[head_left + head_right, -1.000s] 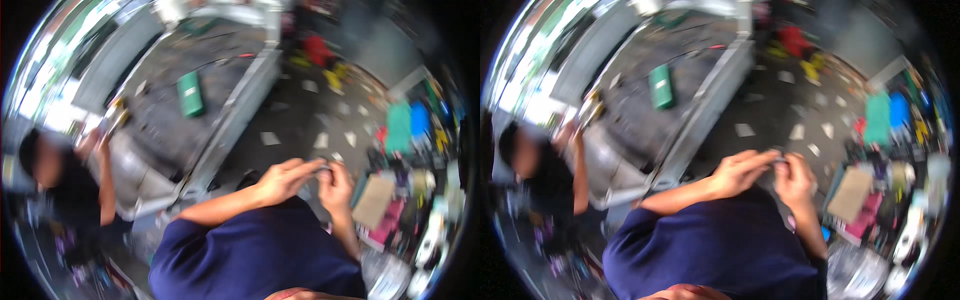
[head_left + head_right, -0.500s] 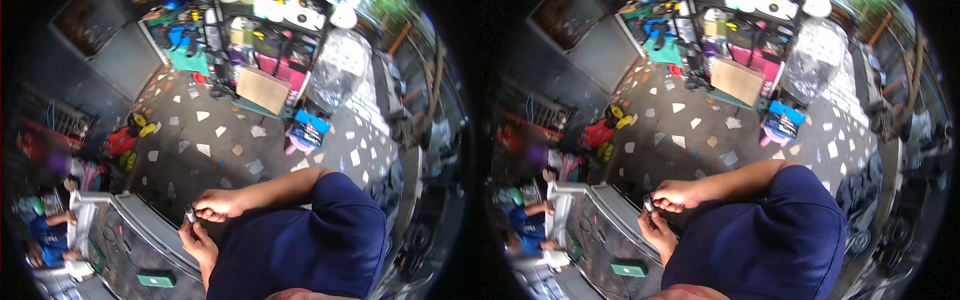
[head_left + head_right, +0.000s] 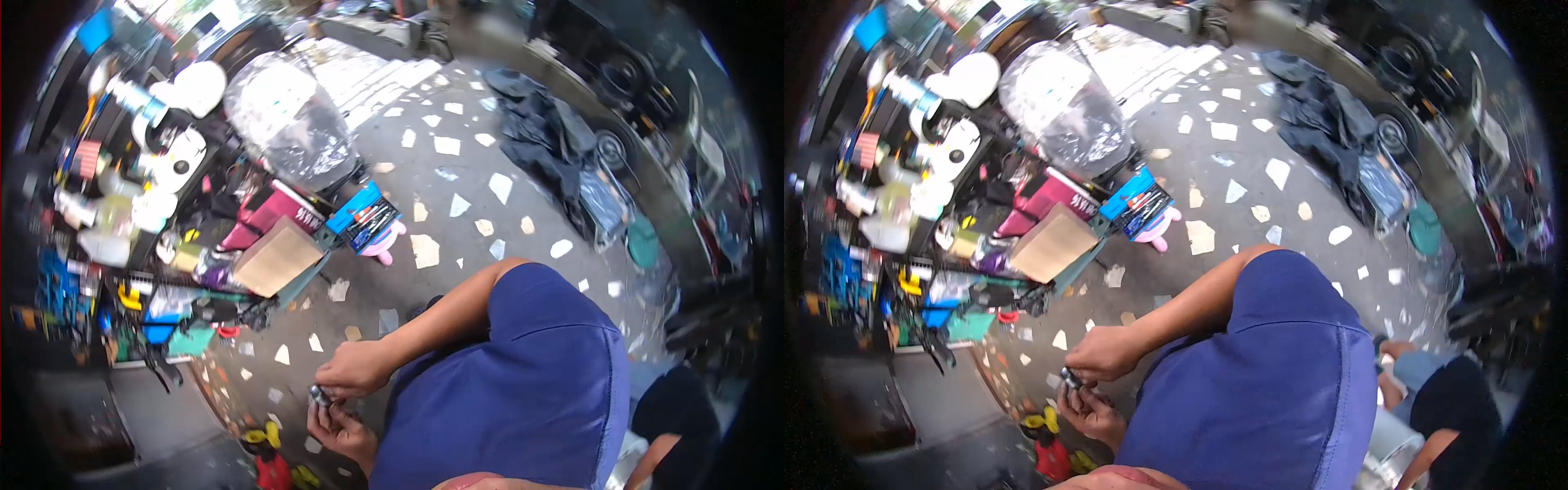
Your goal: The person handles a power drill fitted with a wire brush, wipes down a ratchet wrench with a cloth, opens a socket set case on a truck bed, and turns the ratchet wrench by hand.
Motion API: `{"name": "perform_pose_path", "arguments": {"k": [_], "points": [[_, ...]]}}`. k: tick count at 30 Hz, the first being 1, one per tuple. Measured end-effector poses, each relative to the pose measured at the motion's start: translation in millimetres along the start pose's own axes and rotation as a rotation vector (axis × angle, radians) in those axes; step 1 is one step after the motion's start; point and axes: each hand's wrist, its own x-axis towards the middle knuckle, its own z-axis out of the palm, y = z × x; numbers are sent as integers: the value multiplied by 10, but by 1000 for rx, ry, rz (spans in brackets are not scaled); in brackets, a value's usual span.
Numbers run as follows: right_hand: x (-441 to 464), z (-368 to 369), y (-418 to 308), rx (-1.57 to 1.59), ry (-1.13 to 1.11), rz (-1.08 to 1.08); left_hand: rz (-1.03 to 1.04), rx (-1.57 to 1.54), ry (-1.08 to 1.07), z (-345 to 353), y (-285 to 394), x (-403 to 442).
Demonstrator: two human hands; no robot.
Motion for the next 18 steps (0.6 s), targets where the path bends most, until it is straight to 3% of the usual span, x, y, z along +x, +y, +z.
{"name": "perform_pose_path", "arguments": {"k": [1, 2, 5, 6, 7, 9, 11, 12, 18], "points": [[-47, 39, 99, 101, 166, -22, -16, -16, -91, 89, 37, 99], [-113, -46, 120, 90, 194, -4, -35, -39, -177, 182, 30, 158], [-397, -124, 356, 1147, 48, 422, 77, -90, -414, 468, -249, 334], [-561, -194, 373, 1207, 92, 468, 174, -100, -508, 590, -227, 413], [-736, -247, 345, 1102, 230, 474, 182, -103, -540, 741, -176, 482], [-1135, -376, 322, 994, 364, 500, -23, -166, -850, 1097, -32, 514], [-1531, -467, 445, 563, 605, 483, -80, -221, -903, 1462, 88, 483], [-1737, -698, 346, 504, 577, 583, -136, -276, -935, 1663, 162, 462], [-2838, -1494, 970, 147, 1084, 850, -152, -270, -995, 3427, 715, 630]]}}
